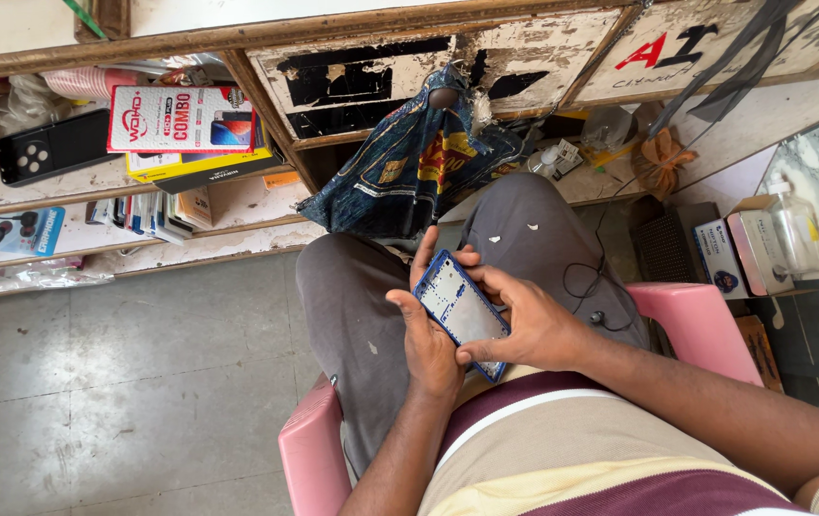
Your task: The person cleans a smartphone screen assembly with a cloth, then uses a metal tool to scrape residue from the back of a blue phone frame. They apply adhesive from a tube along the frame edges and spread it with the tool.
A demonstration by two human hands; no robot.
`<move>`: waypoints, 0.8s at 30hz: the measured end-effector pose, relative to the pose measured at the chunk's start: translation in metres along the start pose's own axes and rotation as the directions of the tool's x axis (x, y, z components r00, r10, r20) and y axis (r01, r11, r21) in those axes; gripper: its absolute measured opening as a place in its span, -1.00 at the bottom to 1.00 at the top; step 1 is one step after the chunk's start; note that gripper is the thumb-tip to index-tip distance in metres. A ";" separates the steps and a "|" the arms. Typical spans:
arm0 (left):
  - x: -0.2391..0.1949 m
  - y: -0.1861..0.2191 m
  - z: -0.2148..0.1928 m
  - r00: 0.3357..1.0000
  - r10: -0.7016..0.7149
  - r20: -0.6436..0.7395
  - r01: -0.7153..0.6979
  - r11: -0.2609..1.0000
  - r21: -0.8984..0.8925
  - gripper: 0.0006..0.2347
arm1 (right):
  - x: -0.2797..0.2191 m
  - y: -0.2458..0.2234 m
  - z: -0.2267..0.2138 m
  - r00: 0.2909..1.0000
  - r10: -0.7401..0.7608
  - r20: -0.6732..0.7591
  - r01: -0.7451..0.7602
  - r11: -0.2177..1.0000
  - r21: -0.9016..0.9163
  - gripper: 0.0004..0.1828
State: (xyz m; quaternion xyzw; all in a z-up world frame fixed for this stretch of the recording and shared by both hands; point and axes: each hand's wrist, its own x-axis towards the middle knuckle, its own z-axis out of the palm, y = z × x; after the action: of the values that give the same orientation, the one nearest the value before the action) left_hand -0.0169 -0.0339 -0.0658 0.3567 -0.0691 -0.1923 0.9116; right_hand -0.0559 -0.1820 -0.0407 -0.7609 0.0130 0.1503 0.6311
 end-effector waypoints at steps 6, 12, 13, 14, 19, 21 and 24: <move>-0.001 0.008 0.012 0.999 -0.003 -0.052 0.002 1.000 -0.020 -0.19 | -0.004 -0.001 0.002 0.994 -0.104 -0.011 0.104 0.994 -0.032 0.01; -0.010 0.030 0.040 0.986 0.158 0.052 -0.166 0.952 0.258 -0.08 | -0.014 0.017 -0.001 0.934 -0.355 -0.028 0.351 0.931 -0.097 0.13; -0.013 0.037 0.044 0.983 0.162 0.084 -0.180 0.933 0.311 -0.05 | -0.016 0.020 -0.001 0.897 -0.441 -0.018 0.440 0.897 -0.032 0.17; -0.014 0.044 0.048 0.967 0.200 0.159 -0.246 0.901 0.358 -0.06 | -0.018 0.023 -0.002 0.882 -0.471 -0.013 0.471 0.882 -0.014 0.17; -0.019 0.068 0.065 0.851 0.310 0.424 -0.488 0.766 0.418 -0.13 | -0.032 0.021 -0.008 0.858 -0.513 0.014 0.510 0.856 0.086 0.29; -0.027 0.068 0.065 0.806 0.347 0.479 -0.571 0.666 0.479 -0.19 | -0.034 0.009 -0.012 0.704 -0.710 -0.028 0.702 0.701 -0.128 0.17; -0.035 0.047 0.058 0.734 0.263 0.626 -0.670 0.425 0.608 -0.45 | -0.045 -0.019 -0.009 0.598 -0.801 -0.036 0.769 0.586 -0.257 0.13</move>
State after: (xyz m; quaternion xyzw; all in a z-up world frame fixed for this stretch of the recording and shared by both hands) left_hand -0.0500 -0.0246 0.0090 0.6403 -0.4505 0.0562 0.6196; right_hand -0.0931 -0.1942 -0.0099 -0.7600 -0.2944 -0.2009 0.5435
